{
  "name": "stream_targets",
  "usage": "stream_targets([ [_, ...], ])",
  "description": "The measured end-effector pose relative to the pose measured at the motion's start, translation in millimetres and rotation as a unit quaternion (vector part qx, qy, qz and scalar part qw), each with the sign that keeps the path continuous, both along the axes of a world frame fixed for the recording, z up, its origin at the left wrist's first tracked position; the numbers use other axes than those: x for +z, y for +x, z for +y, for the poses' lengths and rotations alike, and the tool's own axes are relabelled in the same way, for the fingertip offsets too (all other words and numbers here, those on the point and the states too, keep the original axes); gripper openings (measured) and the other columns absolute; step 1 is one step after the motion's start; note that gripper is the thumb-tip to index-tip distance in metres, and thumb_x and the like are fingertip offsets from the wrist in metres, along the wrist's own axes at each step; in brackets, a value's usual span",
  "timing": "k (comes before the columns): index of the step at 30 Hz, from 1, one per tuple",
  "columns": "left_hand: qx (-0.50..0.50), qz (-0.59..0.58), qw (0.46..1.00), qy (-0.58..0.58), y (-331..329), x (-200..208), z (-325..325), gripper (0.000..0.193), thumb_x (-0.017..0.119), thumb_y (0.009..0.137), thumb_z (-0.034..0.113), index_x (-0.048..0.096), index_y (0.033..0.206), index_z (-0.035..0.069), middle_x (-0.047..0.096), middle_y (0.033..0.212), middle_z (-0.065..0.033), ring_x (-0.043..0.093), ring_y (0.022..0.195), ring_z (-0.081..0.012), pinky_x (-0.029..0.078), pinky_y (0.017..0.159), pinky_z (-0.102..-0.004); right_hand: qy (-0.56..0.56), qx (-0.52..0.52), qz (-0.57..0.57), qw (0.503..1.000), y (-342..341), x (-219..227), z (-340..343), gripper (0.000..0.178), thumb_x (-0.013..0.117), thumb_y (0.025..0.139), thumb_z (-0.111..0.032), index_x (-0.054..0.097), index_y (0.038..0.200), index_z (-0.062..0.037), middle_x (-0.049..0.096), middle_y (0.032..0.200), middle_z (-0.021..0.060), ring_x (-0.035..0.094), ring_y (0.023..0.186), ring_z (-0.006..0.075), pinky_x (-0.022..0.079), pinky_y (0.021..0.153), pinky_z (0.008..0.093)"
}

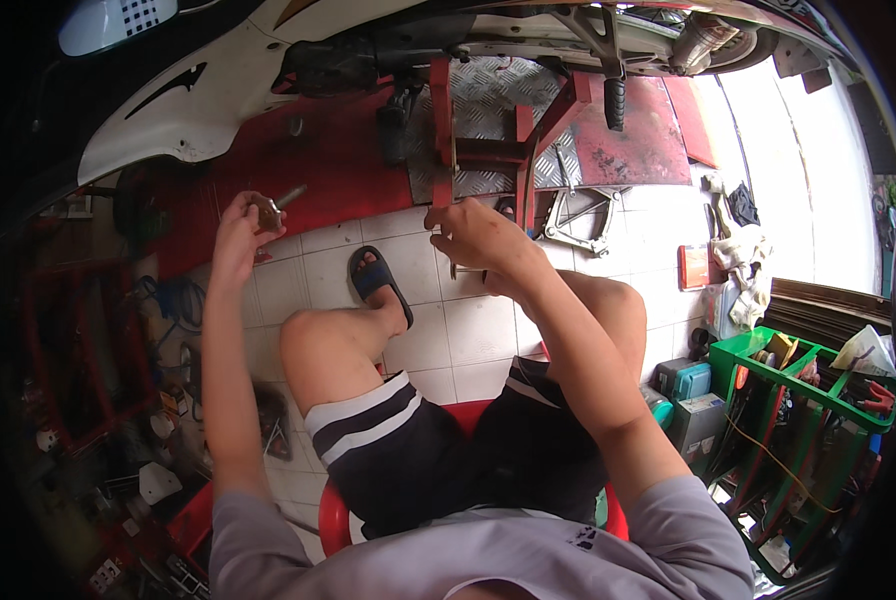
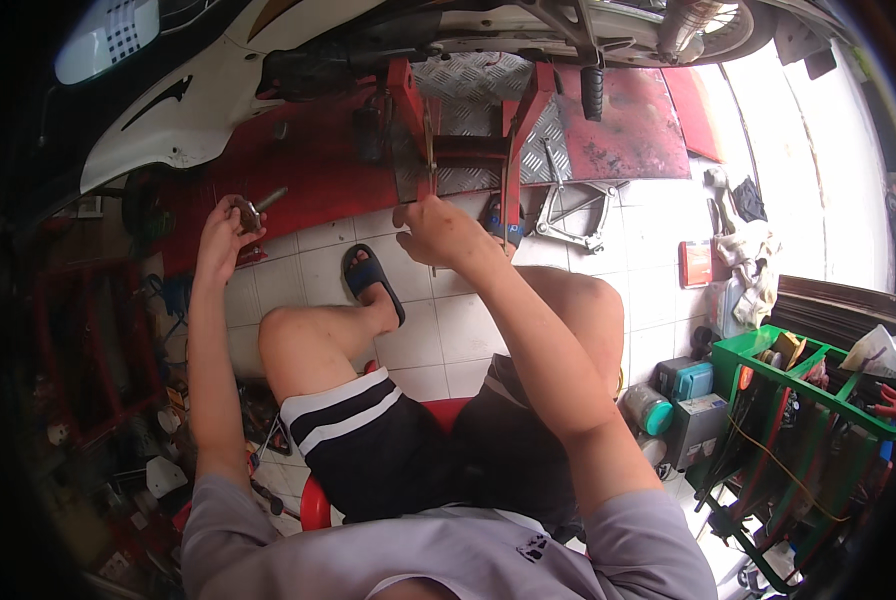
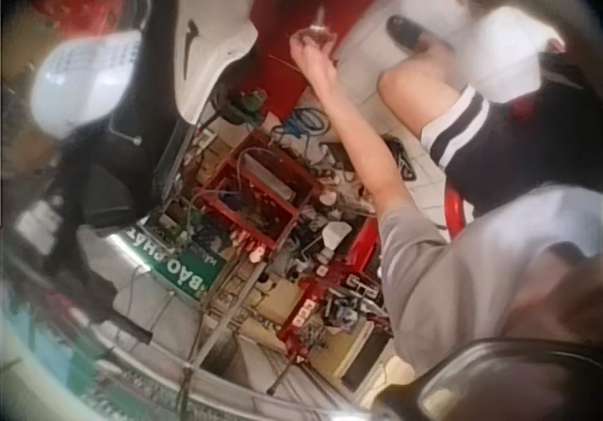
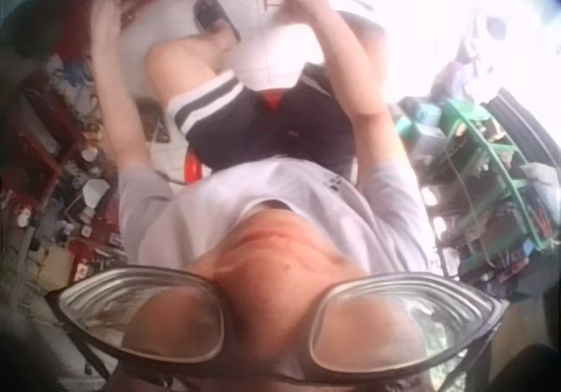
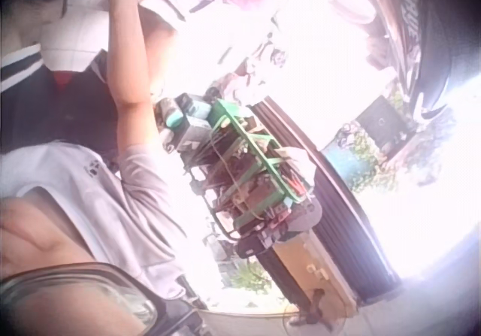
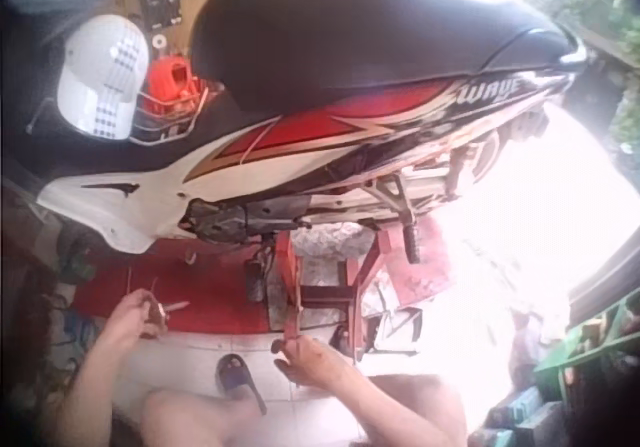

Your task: The person sits on a stool in a workshop and assembles a metal bracket with a spring and a bolt. They manipulate the components with their hands, attaching the spring to the bracket and then inserting the bolt to secure the assembly.

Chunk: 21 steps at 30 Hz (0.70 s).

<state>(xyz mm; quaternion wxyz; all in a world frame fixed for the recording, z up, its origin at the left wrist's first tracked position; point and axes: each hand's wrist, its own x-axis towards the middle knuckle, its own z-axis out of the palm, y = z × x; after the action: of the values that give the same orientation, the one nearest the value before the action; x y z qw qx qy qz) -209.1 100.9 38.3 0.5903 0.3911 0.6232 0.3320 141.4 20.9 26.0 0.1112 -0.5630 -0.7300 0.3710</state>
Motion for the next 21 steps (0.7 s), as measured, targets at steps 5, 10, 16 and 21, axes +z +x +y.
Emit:
stream_targets([
  [5, 0.009, -0.176, 0.982, 0.069, 76, 72, 9, 0.018, 0.035, 0.102, 0.011, 0.050, 0.110, 0.009, 0.061, 0.098, -0.0069, 0.062, 0.086, -0.0205, 0.049, 0.068, -0.0314, 0.071, -0.054, 0.093, 0.992, 32, 40, 20, 0.023, 0.062, 0.085, -0.011, 0.066, 0.106, -0.0025, 0.070, 0.086, 0.0166, 0.070, 0.082, 0.0304, 0.055, 0.072, 0.0365],
  [10, 0.110, -0.307, 0.944, 0.046, 144, 31, 41, 0.021, 0.037, 0.100, 0.007, 0.053, 0.112, 0.007, 0.058, 0.099, -0.0103, 0.059, 0.081, -0.0243, 0.047, 0.065, -0.0313, 0.085, -0.124, 0.169, 0.974, 38, 37, 53, 0.024, 0.058, 0.085, -0.008, 0.066, 0.107, -0.0002, 0.071, 0.095, 0.0155, 0.071, 0.090, 0.0261, 0.056, 0.079, 0.0337],
  [16, 0.122, -0.376, 0.918, 0.038, 171, 9, 66, 0.020, 0.037, 0.099, 0.005, 0.054, 0.109, 0.005, 0.060, 0.093, -0.0099, 0.055, 0.068, -0.0214, 0.044, 0.058, -0.0294, 0.071, -0.222, 0.333, 0.914, 34, 12, 82, 0.033, 0.054, 0.090, -0.006, 0.054, 0.123, 0.0008, 0.066, 0.109, 0.0102, 0.068, 0.094, 0.0191, 0.054, 0.079, 0.0288],
  [21, 0.073, -0.441, 0.893, 0.056, 164, -5, 80, 0.017, 0.041, 0.096, 0.005, 0.054, 0.106, -0.001, 0.056, 0.089, -0.0134, 0.050, 0.070, -0.0218, 0.043, 0.060, -0.0289, 0.139, -0.237, 0.362, 0.891, 23, 2, 96, 0.038, 0.058, 0.085, -0.008, 0.053, 0.123, 0.0008, 0.067, 0.105, 0.0121, 0.069, 0.090, 0.0207, 0.055, 0.075, 0.0304],
])
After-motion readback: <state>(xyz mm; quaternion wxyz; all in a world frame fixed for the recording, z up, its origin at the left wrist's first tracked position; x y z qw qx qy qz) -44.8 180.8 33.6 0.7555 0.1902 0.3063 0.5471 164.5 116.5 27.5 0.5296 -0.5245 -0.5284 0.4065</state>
